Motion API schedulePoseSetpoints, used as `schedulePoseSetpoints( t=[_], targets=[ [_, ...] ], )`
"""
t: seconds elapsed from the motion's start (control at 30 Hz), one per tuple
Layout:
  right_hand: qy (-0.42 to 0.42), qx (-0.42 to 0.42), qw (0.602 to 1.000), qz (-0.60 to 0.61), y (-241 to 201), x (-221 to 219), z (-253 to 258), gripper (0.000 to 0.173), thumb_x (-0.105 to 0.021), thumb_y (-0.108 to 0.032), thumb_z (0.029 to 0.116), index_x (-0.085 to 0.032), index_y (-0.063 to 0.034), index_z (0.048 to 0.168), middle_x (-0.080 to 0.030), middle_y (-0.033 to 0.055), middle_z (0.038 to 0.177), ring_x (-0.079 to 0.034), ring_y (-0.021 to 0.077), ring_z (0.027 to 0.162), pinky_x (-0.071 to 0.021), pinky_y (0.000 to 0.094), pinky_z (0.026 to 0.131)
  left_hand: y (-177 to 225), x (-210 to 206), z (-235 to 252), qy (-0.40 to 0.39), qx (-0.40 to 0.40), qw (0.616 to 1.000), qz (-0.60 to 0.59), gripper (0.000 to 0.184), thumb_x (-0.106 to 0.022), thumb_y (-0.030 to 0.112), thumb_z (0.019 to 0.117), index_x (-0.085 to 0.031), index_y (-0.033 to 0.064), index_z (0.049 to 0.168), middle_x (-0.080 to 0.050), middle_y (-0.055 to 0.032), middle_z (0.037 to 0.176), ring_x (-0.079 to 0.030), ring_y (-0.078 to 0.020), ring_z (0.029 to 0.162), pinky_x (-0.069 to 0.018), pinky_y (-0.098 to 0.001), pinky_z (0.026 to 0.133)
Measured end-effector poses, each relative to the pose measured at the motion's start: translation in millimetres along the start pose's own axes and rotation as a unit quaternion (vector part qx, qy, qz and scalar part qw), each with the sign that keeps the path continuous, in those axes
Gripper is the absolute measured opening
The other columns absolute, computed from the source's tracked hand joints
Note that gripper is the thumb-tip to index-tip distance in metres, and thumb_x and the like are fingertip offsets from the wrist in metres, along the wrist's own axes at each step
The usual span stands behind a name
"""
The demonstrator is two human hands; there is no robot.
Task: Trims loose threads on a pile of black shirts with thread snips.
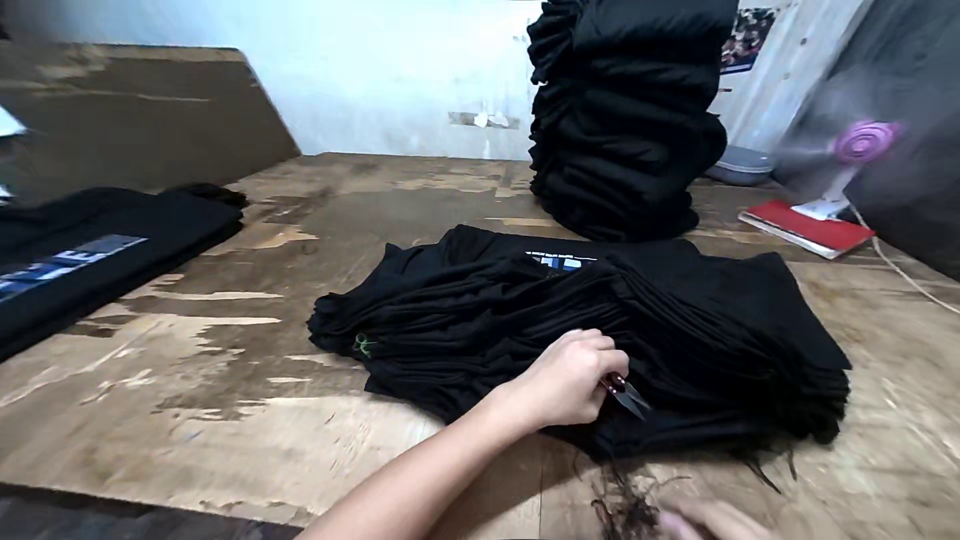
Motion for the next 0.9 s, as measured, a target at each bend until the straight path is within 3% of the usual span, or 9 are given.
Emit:
schedulePoseSetpoints(
  t=[0.07,0.13,0.23,0.33,0.53,0.63,0.7,0.8,0.9],
  targets=[
    [0.133,-0.022,0.991,-0.008,-4.5,5.2,9.9,0.024,-0.067,-0.029,0.0988,-0.081,-0.0091,0.099,-0.075,0.0069,0.081,-0.070,0.0180,0.068,-0.0586,0.0394,0.062,1.9,4.4,-7.8,-0.033,0.034,0.999,-0.014,0.022,-0.071,0.017,0.0901,-0.072,0.0133,0.112,-0.070,-0.0017,0.101,-0.064,-0.0187,0.102,-0.0507,-0.0410,0.092],
    [0.208,-0.009,0.977,-0.045,-10.1,-8.3,22.5,0.023,-0.074,-0.032,0.0923,-0.082,-0.0115,0.097,-0.071,0.0053,0.083,-0.068,0.0183,0.073,-0.0589,0.0374,0.064,10.1,8.6,-16.7,-0.011,0.017,1.000,0.006,0.028,-0.071,0.023,0.0946,-0.073,0.0193,0.122,-0.071,0.0007,0.109,-0.064,-0.0182,0.104,-0.0508,-0.0405,0.091],
    [0.258,0.017,0.965,-0.046,-8.7,-25.9,30.5,0.011,-0.073,-0.019,0.0865,-0.082,-0.0141,0.086,-0.070,0.0039,0.088,-0.068,0.0177,0.085,-0.0580,0.0310,0.073,28.1,16.8,-32.9,0.063,-0.054,0.994,0.064,0.017,-0.062,0.018,0.1003,-0.077,0.0203,0.107,-0.074,0.0032,0.099,-0.065,-0.0165,0.092,-0.0491,-0.0362,0.079],
    [0.268,0.031,0.963,-0.005,-8.6,-19.5,25.1,0.010,-0.071,-0.015,0.0888,-0.080,-0.0107,0.087,-0.067,0.0047,0.086,-0.065,0.0152,0.085,-0.0545,0.0265,0.076,43.1,28.3,-44.9,0.093,-0.087,0.986,0.104,0.019,-0.058,0.013,0.1012,-0.075,0.0197,0.107,-0.071,0.0024,0.098,-0.062,-0.0176,0.091,-0.0458,-0.0374,0.082],
    [0.275,0.069,0.959,-0.003,-14.3,-14.6,17.9,0.011,-0.070,-0.016,0.0898,-0.079,-0.0102,0.086,-0.067,0.0052,0.085,-0.064,0.0154,0.088,-0.0529,0.0262,0.081,62.2,10.0,-37.5,0.041,-0.149,0.976,0.152,0.023,-0.055,0.003,0.0980,-0.074,0.0150,0.103,-0.069,-0.0015,0.093,-0.061,-0.0227,0.093,-0.0458,-0.0408,0.086],
    [0.194,0.087,0.977,0.014,-12.2,-14.7,19.3,0.015,-0.072,-0.028,0.0880,-0.079,-0.0168,0.082,-0.071,0.0039,0.093,-0.064,0.0170,0.094,-0.0523,0.0337,0.083,45.3,22.3,-34.7,0.074,-0.073,0.989,0.107,0.019,-0.059,0.011,0.0994,-0.074,0.0184,0.107,-0.071,-0.0004,0.099,-0.064,-0.0205,0.097,-0.0488,-0.0412,0.087],
    [0.196,0.062,0.978,0.035,-10.6,-9.3,22.4,0.023,-0.075,-0.035,0.0874,-0.078,-0.0120,0.084,-0.070,0.0079,0.098,-0.065,0.0178,0.095,-0.0552,0.0347,0.081,27.4,32.4,-39.1,0.113,0.029,0.991,0.067,0.021,-0.068,0.024,0.0971,-0.073,0.0207,0.118,-0.070,-0.0003,0.102,-0.065,-0.0179,0.096,-0.0533,-0.0399,0.084],
    [0.249,0.004,0.968,-0.028,-15.8,-11.8,43.7,0.040,-0.080,-0.040,0.0826,-0.071,-0.0036,0.095,-0.069,0.0107,0.092,-0.069,0.0204,0.078,-0.0596,0.0367,0.064,11.5,34.6,-51.4,0.182,0.174,0.967,0.025,0.012,-0.069,0.026,0.0927,-0.077,0.0203,0.099,-0.068,0.0041,0.087,-0.066,-0.0083,0.077,-0.0589,-0.0303,0.069],
    [0.269,-0.049,0.961,-0.038,-6.1,-26.3,65.8,0.012,-0.069,-0.024,0.0783,-0.071,-0.0122,0.078,-0.066,-0.0018,0.070,-0.065,0.0121,0.060,-0.0546,0.0337,0.051,15.0,15.6,-58.6,0.188,0.228,0.955,0.007,0.019,-0.063,0.027,0.0981,-0.080,0.0193,0.099,-0.075,0.0063,0.096,-0.071,-0.0045,0.083,-0.0615,-0.0269,0.073]
  ],
)
Point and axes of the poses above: each hand's wrist, its own z-axis towards the middle knuckle, its own x-axis out of the back of the hand, y = z × x, the point moved 9 cm from there along z, towards the middle knuckle
